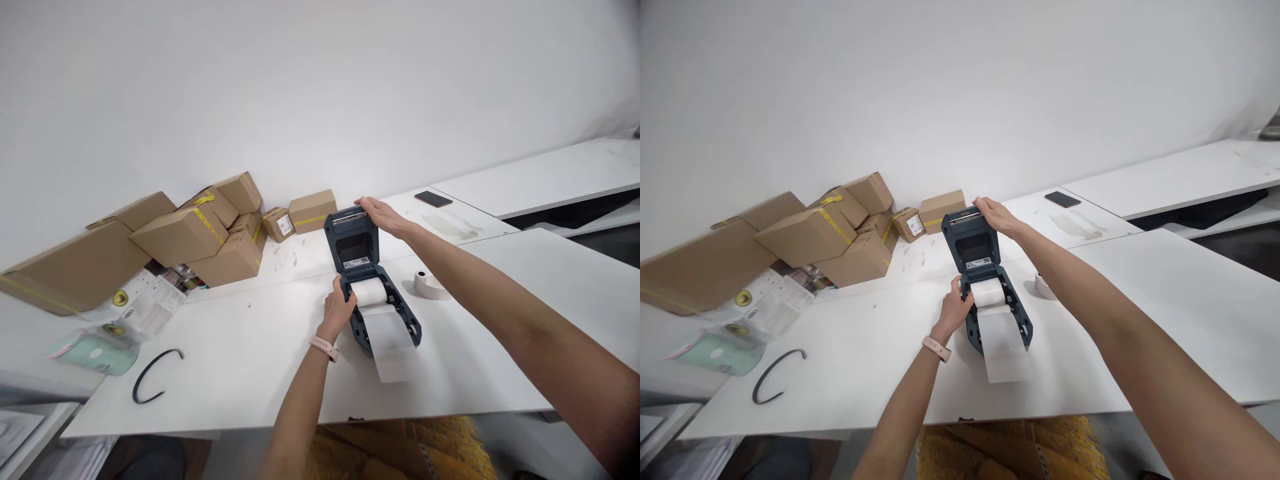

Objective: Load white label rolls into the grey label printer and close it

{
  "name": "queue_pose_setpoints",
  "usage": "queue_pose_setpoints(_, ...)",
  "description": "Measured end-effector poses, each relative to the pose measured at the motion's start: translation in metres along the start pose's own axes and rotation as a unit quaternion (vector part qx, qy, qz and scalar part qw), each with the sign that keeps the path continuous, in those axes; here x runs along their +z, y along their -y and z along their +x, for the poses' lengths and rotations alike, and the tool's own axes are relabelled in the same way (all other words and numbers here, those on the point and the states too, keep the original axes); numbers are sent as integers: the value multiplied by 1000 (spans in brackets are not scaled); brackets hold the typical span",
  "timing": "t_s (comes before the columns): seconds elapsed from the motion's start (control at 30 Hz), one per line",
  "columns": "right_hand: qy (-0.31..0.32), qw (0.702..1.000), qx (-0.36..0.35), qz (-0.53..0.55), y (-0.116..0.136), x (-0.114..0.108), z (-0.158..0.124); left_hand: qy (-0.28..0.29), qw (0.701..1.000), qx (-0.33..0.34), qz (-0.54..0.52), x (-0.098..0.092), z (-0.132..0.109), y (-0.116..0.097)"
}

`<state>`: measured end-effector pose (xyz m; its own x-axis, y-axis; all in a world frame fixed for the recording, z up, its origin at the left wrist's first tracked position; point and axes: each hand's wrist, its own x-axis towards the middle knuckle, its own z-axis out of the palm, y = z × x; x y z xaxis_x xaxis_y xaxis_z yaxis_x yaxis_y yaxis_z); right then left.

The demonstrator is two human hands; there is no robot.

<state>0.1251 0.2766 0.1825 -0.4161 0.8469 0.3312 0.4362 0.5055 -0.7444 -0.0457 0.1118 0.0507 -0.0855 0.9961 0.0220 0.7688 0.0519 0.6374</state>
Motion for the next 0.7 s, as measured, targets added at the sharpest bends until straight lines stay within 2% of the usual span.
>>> queue_pose_setpoints(0.17, -24, 999, -31, 22, 5, -1, -30, -17, 997, -16, -80, 8, -2, 7)
queue_pose_setpoints(0.27, -38, 997, -35, 54, 9, -2, -68, -94, 984, -43, -145, 4, -10, 5)
queue_pose_setpoints(0.37, -27, 997, -31, 67, 5, 4, -117, -169, 962, -31, -214, -7, -22, -6)
queue_pose_setpoints(0.43, -17, 997, -50, 62, -2, 13, -151, -158, 953, -3, -259, -10, -29, -16)
queue_pose_setpoints(0.53, -14, 995, -91, 48, -16, 29, -191, -99, 941, 39, -323, -4, -38, -29)
queue_pose_setpoints(0.6, -12, 994, -100, 41, -25, 40, -209, -74, 935, 53, -342, 4, -44, -33)
queue_pose_setpoints(0.7, -6, 994, -98, 37, -38, 51, -225, -66, 939, 26, -336, 15, -54, -31)
